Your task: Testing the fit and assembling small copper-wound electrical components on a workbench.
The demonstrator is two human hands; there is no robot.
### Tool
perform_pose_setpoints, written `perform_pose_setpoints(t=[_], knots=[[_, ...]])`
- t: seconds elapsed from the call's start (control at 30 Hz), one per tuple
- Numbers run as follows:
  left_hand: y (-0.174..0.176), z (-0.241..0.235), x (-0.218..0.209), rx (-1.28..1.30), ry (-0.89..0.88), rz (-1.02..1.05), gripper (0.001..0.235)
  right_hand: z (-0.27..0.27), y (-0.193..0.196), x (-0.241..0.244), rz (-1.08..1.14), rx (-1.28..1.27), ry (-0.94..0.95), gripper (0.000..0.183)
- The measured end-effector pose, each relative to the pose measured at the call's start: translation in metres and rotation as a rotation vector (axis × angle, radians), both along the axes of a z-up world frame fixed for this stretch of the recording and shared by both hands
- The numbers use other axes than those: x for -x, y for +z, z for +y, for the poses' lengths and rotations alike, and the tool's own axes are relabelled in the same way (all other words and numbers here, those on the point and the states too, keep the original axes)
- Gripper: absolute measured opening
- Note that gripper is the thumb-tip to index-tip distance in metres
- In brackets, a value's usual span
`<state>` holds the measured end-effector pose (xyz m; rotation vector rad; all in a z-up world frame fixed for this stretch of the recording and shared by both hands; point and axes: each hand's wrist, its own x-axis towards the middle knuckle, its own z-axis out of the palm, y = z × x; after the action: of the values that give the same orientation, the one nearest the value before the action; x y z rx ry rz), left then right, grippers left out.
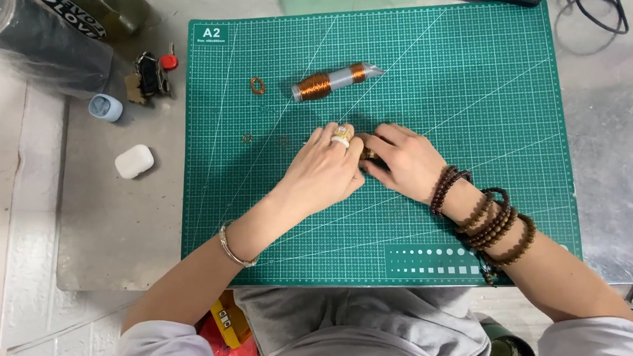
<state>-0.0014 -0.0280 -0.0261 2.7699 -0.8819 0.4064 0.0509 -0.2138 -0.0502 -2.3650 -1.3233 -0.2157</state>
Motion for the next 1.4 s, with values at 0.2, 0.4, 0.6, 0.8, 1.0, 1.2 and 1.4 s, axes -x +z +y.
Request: perform_pose_setpoints(t=[0.2,0.4,0.6,0.8,1.0,1.2,1.4], knots=[[0.035,0.002,0.003,0.006,0.058,0.286,0.023,0.002,0.017,0.005,-0.043,-0.014,0.007,0.022],[0.102,0.016,0.014,0.315,-0.035,0.552,0.021,-0.002,0.02,-0.002,-0.061,0.022,-0.078,0.026],[0.129,0.002,0.03,0.489,-0.128,0.562,0.019,-0.004,0.02,-0.001,-0.104,0.011,-0.088,0.028],[0.157,-0.011,0.032,0.699,-0.228,0.605,0.021,-0.008,-0.008,-0.007,-0.201,0.013,-0.114,0.011],[0.16,-0.004,0.023,0.717,-0.215,0.667,0.025,-0.009,-0.013,-0.005,-0.147,0.038,-0.146,0.016],[0.181,0.007,0.037,0.488,0.064,0.567,0.026,-0.005,0.03,0.003,-0.106,0.055,-0.207,0.026],[0.181,-0.033,0.067,0.042,0.304,0.067,0.031,-0.005,0.021,0.001,-0.078,0.082,-0.187,0.048]])
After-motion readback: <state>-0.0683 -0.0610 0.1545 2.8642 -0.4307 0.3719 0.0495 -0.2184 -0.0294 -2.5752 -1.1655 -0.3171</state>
